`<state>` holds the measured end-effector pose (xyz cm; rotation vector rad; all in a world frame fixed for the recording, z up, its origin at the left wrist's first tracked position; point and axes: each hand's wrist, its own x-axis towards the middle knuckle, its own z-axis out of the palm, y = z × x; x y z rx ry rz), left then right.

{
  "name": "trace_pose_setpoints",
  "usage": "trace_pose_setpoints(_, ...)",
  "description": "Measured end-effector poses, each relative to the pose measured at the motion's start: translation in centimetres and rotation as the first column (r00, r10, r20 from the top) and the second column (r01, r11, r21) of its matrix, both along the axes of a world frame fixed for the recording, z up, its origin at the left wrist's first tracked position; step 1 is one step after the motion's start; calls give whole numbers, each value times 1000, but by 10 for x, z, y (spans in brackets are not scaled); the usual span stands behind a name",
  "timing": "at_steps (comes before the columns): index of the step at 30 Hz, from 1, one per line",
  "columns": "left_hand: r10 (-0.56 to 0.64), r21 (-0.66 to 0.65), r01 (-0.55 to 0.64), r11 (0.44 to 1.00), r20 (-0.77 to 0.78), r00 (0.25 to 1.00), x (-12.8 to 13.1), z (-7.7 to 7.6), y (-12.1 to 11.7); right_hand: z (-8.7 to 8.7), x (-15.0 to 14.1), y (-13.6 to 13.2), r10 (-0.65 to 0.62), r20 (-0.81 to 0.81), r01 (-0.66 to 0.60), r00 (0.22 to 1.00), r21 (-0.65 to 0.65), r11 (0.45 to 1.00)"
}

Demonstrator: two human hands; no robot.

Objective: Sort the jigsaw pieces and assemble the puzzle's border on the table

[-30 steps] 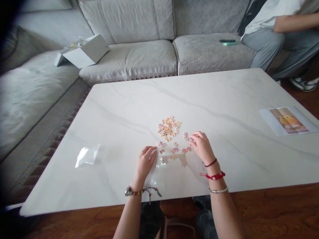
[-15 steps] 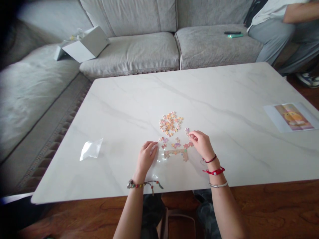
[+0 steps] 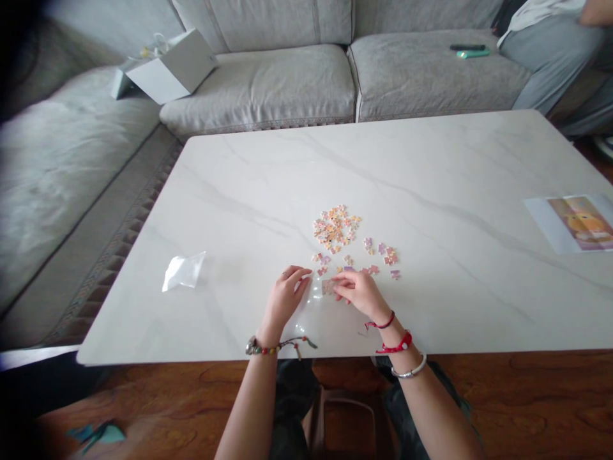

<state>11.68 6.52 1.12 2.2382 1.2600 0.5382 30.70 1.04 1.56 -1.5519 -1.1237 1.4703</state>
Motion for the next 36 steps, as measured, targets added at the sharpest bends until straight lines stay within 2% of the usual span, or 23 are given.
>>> trace_pose_setpoints(3, -14, -2, 14, 1000, 0, 1000, -1, -1, -1, 2, 1, -1, 17, -2, -17, 1000, -1, 1000)
trace_pose_setpoints(9, -19, -4, 19, 1000, -9, 1000, -1, -1, -2, 8, -2, -3, -13, -132, 10, 991, -20, 1000)
trace_pose_setpoints(15, -24, 0, 24, 1000, -22, 999, -2, 1, -2, 9, -4, -6, -97, -154, 101, 983, 17, 995)
trace_pose_setpoints(20, -37, 7, 37, 999, -24, 999, -2, 2, -4, 7, -6, -7, -67, -90, 68, 994, 12, 998)
trace_pose_setpoints(25, -81, 4, 81, 997, -36, 996, -2, 4, -8, 5, -13, -11, -136, -61, 136, 989, -9, 991)
trace_pose_setpoints(29, -124, -1, 124, 992, -36, 992, -2, 5, -11, 5, -20, -14, -109, 51, 110, 993, -11, 994)
trace_pose_setpoints(36, -260, 55, 259, 964, 18, 965, 1, 8, -14, -3, -32, -20, -60, 270, 33, 961, 101, 994)
